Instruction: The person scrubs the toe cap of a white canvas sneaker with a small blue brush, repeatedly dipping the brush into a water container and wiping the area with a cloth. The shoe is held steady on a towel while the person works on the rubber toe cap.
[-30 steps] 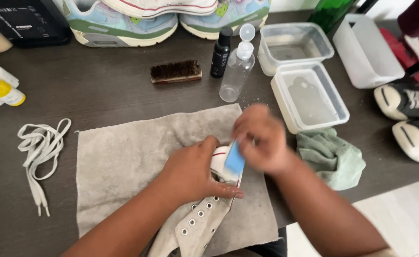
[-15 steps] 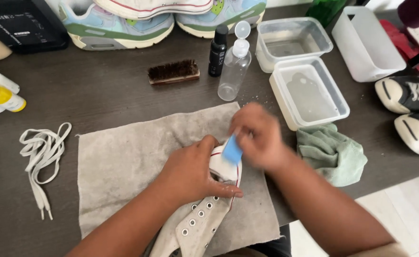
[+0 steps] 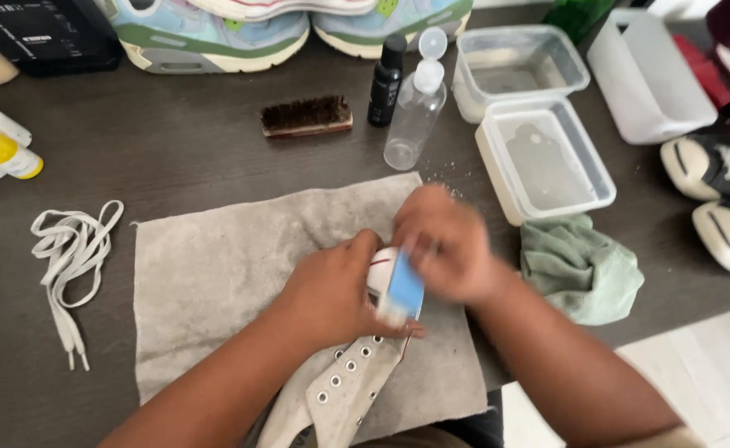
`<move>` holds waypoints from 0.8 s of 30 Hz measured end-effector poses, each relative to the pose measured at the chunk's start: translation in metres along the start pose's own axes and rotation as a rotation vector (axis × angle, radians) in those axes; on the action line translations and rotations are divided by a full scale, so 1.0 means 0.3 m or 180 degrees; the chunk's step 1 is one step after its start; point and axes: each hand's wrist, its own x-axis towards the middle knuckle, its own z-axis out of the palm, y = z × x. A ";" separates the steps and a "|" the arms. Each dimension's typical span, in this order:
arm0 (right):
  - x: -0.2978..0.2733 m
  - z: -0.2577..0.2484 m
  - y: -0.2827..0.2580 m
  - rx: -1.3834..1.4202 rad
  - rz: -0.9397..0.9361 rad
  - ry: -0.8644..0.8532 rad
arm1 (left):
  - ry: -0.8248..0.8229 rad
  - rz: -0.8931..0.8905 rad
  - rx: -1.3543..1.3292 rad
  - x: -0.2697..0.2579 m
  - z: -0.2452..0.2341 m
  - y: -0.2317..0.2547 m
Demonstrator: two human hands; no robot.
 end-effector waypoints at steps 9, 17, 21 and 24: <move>0.001 0.035 -0.026 0.0014 -0.0016 -0.0069 | 0.0030 -0.0007 0.0135 0.004 0.008 -0.003; -0.017 -0.007 0.035 -0.0184 0.0221 0.0101 | -0.0030 -0.0039 0.0021 0.001 -0.008 0.003; -0.023 -0.033 0.083 0.0060 0.0382 0.0033 | -0.0072 -0.0125 0.0057 0.003 -0.004 0.008; -0.058 -0.068 0.173 -0.0369 0.0403 0.0133 | -0.0093 -0.0143 0.0071 0.004 -0.002 0.001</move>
